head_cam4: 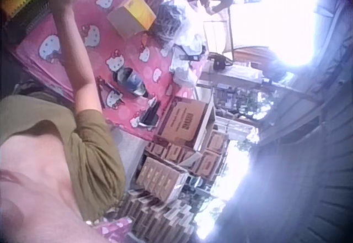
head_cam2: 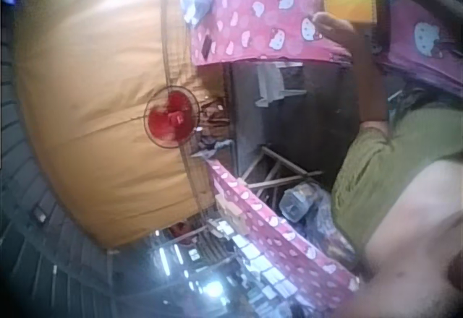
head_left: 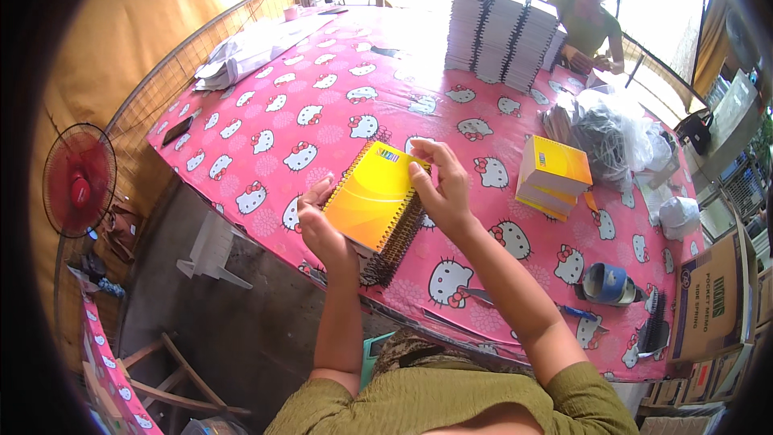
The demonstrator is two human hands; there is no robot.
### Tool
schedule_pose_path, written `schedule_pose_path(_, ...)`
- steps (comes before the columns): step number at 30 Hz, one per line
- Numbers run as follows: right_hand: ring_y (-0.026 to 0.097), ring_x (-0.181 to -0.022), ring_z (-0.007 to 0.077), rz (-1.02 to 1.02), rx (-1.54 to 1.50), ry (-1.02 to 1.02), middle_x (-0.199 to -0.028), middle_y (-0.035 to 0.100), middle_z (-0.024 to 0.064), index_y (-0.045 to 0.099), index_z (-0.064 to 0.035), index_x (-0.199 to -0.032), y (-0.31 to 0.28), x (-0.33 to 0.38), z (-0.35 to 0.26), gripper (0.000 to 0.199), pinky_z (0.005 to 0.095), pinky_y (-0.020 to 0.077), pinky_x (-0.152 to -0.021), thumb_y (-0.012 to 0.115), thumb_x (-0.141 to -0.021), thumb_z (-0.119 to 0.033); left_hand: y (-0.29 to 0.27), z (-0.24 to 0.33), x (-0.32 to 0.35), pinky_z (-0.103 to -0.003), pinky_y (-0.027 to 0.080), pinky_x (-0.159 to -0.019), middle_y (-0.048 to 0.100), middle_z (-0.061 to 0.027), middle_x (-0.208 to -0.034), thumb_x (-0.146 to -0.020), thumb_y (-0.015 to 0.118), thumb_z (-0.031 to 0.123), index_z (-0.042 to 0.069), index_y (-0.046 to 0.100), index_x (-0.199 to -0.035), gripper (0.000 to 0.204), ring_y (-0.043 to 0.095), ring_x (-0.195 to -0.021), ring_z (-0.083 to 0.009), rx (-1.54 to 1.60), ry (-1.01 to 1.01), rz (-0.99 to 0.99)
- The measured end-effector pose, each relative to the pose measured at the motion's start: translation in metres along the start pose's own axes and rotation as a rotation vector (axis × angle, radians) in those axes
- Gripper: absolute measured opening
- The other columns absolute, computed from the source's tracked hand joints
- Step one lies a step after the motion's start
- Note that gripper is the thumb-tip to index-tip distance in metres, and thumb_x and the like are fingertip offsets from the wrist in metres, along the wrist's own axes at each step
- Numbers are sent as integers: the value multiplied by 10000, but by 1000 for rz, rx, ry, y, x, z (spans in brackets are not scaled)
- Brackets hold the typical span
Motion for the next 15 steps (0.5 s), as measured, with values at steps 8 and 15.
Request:
schedule_pose_path(8,441,-1143,347,27,383,-158,-1183,491,184,444,-13,-1267,-46,8,-6,481,434,356,-989,612,-897,-270,-11,39,2,-390,496,-901,598,-243,-1147,-1002,411,288,-83,535,-1096,403,611,-998,-281,-173,140,235)
schedule_pose_path(15,540,-962,210,681,67,863,-1027,558,106,531,13,-1184,-312,61,139,835,339,445,-846,433,-840,-742,64,121,75,-478,429,-1001,565,-207,-1201,-988,330,229,-26,445,-1251,384,570,-1104,-336,283,576,-421)
Point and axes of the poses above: each hand's wrist, its own x-axis away from the middle knuckle, its own y-axis out of the palm, z = x × y, the point moved 3 cm from there along -x, towards the middle knuckle
